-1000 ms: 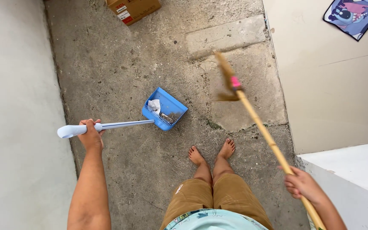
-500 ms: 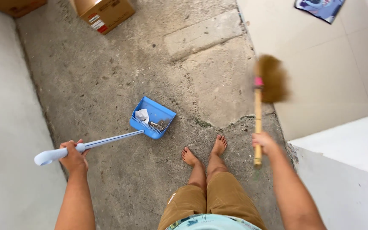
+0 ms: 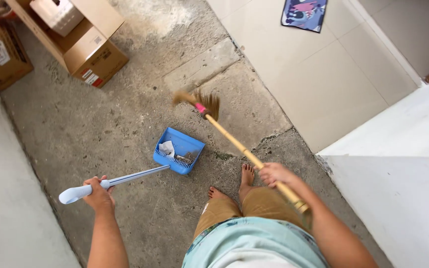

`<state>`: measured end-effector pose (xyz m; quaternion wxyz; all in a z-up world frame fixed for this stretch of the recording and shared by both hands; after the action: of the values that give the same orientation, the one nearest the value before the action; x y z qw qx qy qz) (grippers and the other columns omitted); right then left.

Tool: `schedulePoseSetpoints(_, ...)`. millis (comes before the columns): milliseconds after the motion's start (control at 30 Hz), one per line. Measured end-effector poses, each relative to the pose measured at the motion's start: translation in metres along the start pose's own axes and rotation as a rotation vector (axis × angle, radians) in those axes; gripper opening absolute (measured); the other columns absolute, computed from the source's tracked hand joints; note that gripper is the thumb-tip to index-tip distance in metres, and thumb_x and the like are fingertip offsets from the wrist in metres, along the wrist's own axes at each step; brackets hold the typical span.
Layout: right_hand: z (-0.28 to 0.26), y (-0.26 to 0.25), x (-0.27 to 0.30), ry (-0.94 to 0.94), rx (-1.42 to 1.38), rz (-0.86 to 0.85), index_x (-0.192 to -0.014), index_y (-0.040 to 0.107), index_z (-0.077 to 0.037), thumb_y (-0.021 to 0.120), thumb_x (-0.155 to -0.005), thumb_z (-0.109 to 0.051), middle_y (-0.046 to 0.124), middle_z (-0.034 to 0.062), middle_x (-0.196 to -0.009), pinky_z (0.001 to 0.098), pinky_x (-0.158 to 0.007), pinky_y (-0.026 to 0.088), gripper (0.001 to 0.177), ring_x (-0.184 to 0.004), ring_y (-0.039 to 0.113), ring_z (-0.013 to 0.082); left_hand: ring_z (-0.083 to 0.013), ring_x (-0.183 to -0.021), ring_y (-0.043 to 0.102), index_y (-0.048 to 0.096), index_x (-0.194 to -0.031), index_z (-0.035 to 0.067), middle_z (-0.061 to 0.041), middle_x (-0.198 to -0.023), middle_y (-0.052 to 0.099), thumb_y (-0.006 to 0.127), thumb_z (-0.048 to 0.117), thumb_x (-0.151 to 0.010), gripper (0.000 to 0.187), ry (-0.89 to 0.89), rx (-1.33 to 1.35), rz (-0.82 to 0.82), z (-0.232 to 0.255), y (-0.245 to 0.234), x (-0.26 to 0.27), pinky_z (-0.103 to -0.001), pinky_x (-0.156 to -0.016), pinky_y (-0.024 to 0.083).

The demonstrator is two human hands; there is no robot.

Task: The person is sweeping dust and debris into a dustpan and cleaning cobwebs from a corner using a broom.

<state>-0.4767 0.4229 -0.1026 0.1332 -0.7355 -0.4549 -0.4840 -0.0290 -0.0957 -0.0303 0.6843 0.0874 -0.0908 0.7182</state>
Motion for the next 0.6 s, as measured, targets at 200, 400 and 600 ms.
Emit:
schedulePoseSetpoints(200,0.005,-0.146,0.074,-0.1,-0.153,0.204,-0.133,0.058,0.0,0.057,-0.096,-0.007,0.046,-0.0029,-0.062,0.022,-0.033,0.032,0.038,-0.041,0.038,0.0059,-0.0222,-0.099,0.072,0.051,-0.103,0.016,-0.003,-0.1,0.061,0.058,0.025,-0.101,0.012,-0.027,0.057,-0.002,-0.014,0.031,0.001,-0.057,-0.073,0.06)
schedulePoseSetpoints(400,-0.029,-0.276,0.172,-0.213,-0.372,0.653,-0.111,0.054,0.009,0.055,-0.1,-0.009,0.051,0.0011,-0.07,0.0192,-0.041,0.036,0.021,-0.049,0.041,0.0054,-0.026,-0.104,0.07,0.05,-0.097,0.013,-0.003,-0.106,0.058,0.057,0.021,-0.098,0.011,-0.029,0.137,0.001,-0.004,0.072,0.054,-0.061,-0.079,0.061)
schedulePoseSetpoints(600,-0.019,-0.497,0.13,-0.227,-0.735,0.775,-0.093,0.041,-0.003,0.05,-0.095,-0.001,0.047,-0.0003,-0.073,0.0215,-0.045,0.037,0.009,-0.056,0.045,0.006,-0.0292,-0.103,0.07,0.051,-0.099,0.013,-0.004,-0.104,0.057,0.059,0.02,-0.097,0.011,-0.002,0.213,0.047,-0.014,0.123,0.103,-0.064,-0.082,0.06)
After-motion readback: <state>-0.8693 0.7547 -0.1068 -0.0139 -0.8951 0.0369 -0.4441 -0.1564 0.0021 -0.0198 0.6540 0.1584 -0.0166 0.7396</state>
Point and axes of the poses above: each hand's wrist, its own x-axis away from the middle knuckle, its own y-axis out of the palm, z = x × y, the point moved 10 cm from there along -x, towards the middle knuckle
